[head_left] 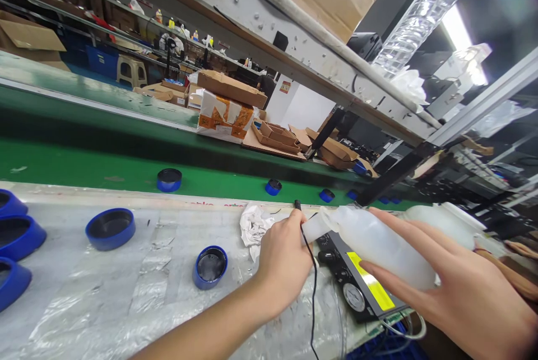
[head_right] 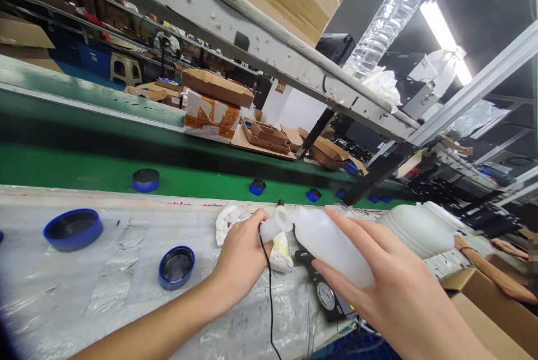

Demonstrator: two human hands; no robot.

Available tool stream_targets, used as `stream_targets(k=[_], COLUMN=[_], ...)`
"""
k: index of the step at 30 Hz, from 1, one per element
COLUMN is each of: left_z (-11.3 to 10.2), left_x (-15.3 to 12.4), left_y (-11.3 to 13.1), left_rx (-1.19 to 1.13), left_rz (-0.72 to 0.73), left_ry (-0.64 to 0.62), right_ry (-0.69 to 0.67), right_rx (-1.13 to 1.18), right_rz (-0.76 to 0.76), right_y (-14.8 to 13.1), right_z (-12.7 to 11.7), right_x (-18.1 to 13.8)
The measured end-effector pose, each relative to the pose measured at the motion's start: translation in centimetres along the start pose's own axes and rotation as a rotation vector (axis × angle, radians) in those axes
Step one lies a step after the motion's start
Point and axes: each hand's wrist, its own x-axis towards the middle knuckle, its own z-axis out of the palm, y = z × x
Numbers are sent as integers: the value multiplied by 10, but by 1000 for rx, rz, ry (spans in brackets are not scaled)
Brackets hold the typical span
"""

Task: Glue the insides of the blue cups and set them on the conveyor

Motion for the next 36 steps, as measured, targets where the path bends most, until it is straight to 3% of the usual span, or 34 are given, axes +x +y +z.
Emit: stream_targets(k=[3, 9, 17, 21, 30, 34, 36], left_z=[-2, -2, -9, -12, -14, -8, -6], left_x=[0, 5, 4, 5, 8, 9, 10], left_y=[0, 1, 6, 6, 0, -7, -9], left_rx=[-1, -227, -376, -333, -232, -289, -309], left_rz=[2, 46, -33, -95, -150, -190, -193], left_ry=[-9, -103, -364, -375, -409, -501, -502], right_ry=[29, 21, 121, 187, -37, -159, -188], right_rx=[-41, 38, 230, 295, 458, 664, 769], right_rz=[11, 1, 127, 86, -144, -146, -75], right_y=[0, 6, -7, -2, 45, 57, 55], right_z=[-3, -3, 31, 42, 31, 29, 32], right_x=[-2, -1, -16, -17, 5, 15, 12])
